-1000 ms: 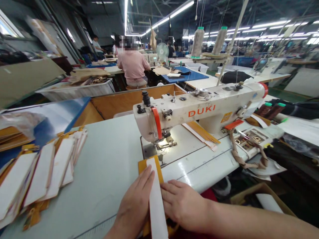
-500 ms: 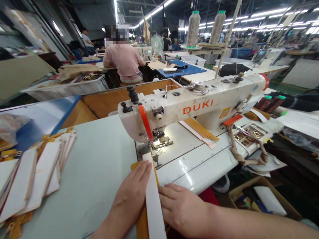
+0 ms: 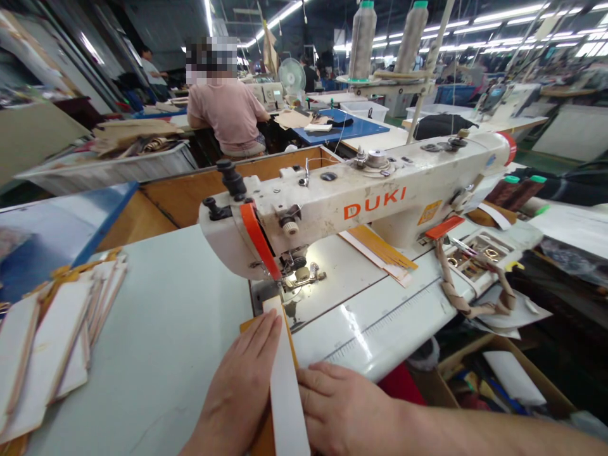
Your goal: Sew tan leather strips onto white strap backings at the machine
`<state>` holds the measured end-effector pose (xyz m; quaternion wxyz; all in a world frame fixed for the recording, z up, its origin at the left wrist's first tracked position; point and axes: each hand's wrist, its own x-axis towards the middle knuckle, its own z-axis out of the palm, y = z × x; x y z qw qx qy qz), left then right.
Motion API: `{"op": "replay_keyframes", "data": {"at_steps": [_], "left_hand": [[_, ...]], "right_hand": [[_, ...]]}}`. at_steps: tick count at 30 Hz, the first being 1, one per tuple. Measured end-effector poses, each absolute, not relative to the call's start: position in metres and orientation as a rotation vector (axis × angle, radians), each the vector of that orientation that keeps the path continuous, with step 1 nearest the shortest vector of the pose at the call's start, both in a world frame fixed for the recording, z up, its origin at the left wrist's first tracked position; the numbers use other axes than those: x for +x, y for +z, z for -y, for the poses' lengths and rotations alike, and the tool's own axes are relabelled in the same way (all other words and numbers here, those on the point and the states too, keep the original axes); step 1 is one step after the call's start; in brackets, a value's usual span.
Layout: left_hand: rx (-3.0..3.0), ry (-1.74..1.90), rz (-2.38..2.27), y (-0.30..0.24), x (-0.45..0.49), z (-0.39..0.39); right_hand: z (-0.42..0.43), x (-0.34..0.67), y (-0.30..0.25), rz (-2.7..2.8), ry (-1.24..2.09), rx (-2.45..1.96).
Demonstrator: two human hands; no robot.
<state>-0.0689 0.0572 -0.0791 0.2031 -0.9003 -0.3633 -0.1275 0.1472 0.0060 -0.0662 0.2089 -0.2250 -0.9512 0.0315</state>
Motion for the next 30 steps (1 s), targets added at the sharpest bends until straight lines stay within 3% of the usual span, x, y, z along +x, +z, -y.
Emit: {"op": "replay_keyframes", "data": {"at_steps": [18, 30], "left_hand": [[-2.553, -0.309, 1.067, -0.08, -0.069, -0.055], [-2.558, -0.226, 1.044, -0.076, -0.067, -0.056]], "right_hand": [[-0.006, 0.144, -0.08, 2.616, 0.056, -0.618], [-0.011, 0.148, -0.061, 2.671, 0.08, -0.712]]}}
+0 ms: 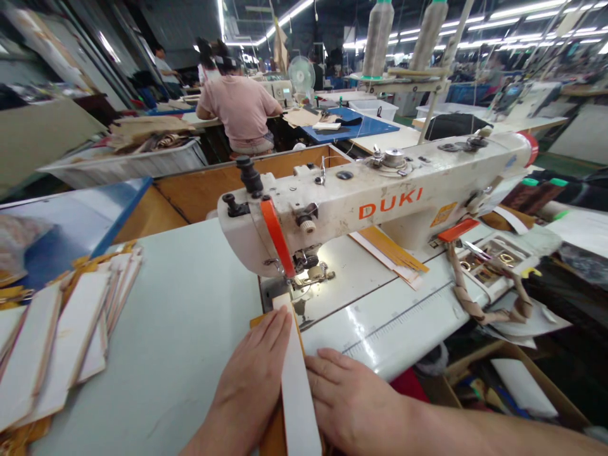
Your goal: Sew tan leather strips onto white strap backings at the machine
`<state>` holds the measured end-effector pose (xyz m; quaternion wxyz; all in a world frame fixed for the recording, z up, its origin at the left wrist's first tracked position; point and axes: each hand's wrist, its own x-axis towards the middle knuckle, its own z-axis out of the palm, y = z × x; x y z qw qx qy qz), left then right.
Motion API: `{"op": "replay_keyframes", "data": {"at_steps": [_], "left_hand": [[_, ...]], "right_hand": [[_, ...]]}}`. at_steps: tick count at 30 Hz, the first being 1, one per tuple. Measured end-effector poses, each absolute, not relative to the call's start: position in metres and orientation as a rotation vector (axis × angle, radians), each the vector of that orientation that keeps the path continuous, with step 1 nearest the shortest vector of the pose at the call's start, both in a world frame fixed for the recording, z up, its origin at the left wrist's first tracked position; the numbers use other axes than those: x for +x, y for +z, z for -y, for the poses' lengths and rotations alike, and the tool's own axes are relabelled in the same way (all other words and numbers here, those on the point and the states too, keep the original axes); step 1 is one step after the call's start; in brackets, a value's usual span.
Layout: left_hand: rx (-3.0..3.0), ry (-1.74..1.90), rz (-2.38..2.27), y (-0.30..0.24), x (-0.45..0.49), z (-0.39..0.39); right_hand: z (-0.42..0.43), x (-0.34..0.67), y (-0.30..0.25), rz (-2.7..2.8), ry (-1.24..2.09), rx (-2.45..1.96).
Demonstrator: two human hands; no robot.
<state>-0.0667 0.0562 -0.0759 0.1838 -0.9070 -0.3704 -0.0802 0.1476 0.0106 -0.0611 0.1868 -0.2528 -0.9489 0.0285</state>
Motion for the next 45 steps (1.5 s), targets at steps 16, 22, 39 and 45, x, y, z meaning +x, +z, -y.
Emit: {"op": "replay_keyframes", "data": {"at_steps": [16, 22, 39, 45], "left_hand": [[-2.615, -0.262, 1.109, -0.06, -0.052, -0.057], [-2.573, -0.196, 1.153, -0.056, -0.044, -0.051], [-2.417, -0.55, 1.056, -0.055, -0.026, -0.086], [-2.398, -0.58, 1.05, -0.059, -0.029, -0.089]], "right_hand": [[-0.07, 0.136, -0.063, 2.536, -0.018, -0.601], [-0.081, 0.138, -0.063, 2.635, -0.076, -0.461], [-0.113, 0.147, -0.065, 2.595, -0.084, -0.508], [-0.115, 0.146, -0.066, 2.557, -0.1, -0.512]]}}
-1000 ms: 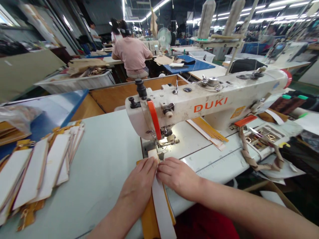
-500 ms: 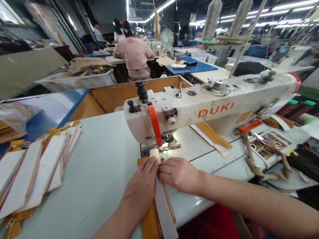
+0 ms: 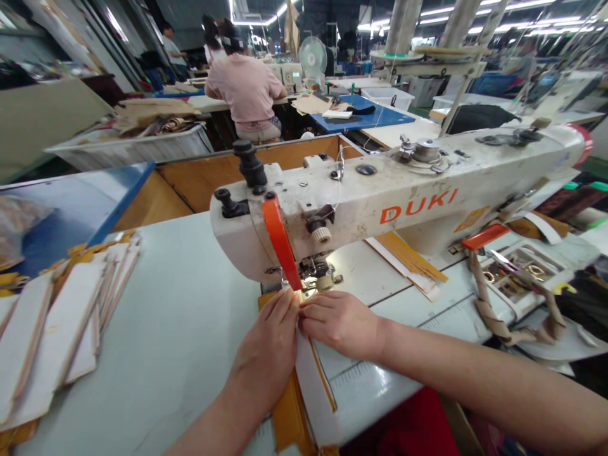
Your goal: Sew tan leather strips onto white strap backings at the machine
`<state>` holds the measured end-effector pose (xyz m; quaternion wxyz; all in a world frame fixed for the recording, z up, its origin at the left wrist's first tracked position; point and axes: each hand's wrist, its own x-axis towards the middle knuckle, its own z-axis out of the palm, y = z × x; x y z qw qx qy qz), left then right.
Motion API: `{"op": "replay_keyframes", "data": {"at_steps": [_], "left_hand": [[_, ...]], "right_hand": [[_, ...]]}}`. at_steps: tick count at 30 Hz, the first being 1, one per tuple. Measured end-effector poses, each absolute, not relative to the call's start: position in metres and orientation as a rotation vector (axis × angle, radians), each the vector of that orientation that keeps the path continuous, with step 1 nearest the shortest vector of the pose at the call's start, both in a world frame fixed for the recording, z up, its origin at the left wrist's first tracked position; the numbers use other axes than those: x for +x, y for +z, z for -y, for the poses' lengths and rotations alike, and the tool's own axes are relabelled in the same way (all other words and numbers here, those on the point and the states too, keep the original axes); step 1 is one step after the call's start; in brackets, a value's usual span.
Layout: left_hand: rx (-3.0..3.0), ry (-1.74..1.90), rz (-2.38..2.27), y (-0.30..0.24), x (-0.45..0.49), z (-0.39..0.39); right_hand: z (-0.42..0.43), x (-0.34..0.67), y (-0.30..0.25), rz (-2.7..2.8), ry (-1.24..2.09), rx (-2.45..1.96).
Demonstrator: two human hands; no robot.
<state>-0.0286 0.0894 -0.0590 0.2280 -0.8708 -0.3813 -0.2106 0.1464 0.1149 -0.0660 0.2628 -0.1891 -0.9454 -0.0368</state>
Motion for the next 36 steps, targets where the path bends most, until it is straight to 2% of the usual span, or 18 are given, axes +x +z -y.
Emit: {"op": "replay_keyframes", "data": {"at_steps": [13, 19, 26, 36], "left_hand": [[-2.482, -0.554, 1.164, -0.067, -0.032, -0.09], [-2.483, -0.565, 1.199, -0.074, -0.03, -0.053], [-2.657, -0.565, 1.049, -0.069, -0.041, 0.01], [-2.67, -0.646, 0.826, -0.063, -0.041, 0.022]], "right_hand": [[-0.115, 0.147, -0.066, 2.643, -0.037, -0.558], [-0.093, 0.164, -0.064, 2.638, 0.109, -0.656], [-0.034, 0.192, -0.06, 2.512, 0.349, -0.674], [-0.024, 0.194, -0.066, 2.503, 0.346, -0.553]]}}
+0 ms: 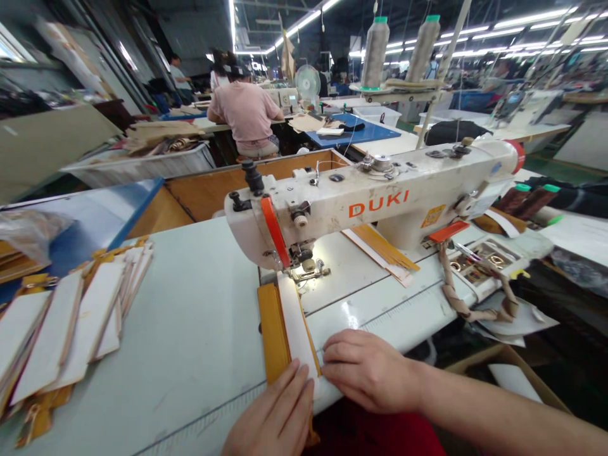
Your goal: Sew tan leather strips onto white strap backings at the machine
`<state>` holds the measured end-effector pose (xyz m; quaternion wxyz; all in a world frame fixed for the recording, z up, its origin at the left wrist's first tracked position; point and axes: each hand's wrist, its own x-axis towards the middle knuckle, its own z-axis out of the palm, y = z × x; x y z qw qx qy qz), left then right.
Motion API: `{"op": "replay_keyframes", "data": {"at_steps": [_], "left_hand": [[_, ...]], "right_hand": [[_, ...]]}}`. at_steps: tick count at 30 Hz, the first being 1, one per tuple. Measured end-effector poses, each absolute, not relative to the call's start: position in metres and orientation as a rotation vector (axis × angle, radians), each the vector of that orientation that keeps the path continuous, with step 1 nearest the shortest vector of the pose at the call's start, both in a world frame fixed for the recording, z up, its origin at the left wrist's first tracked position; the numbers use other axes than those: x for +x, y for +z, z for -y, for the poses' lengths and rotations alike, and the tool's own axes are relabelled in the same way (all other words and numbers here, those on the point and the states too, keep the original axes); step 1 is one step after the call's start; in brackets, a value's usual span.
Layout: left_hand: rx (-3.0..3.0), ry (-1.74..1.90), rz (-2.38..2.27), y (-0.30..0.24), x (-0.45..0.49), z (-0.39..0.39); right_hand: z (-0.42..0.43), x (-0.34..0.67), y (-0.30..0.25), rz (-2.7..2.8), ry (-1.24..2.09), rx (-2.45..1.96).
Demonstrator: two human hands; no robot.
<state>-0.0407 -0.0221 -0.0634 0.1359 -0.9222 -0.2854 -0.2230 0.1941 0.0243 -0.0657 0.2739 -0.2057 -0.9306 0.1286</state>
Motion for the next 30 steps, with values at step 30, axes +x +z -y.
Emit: {"op": "replay_keyframes", "data": {"at_steps": [30], "left_hand": [[-2.647, -0.686, 0.781, -0.0664, -0.037, 0.02]], "right_hand": [[-0.0231, 0.1889, -0.0586, 2.575, 0.307, -0.538]]}}
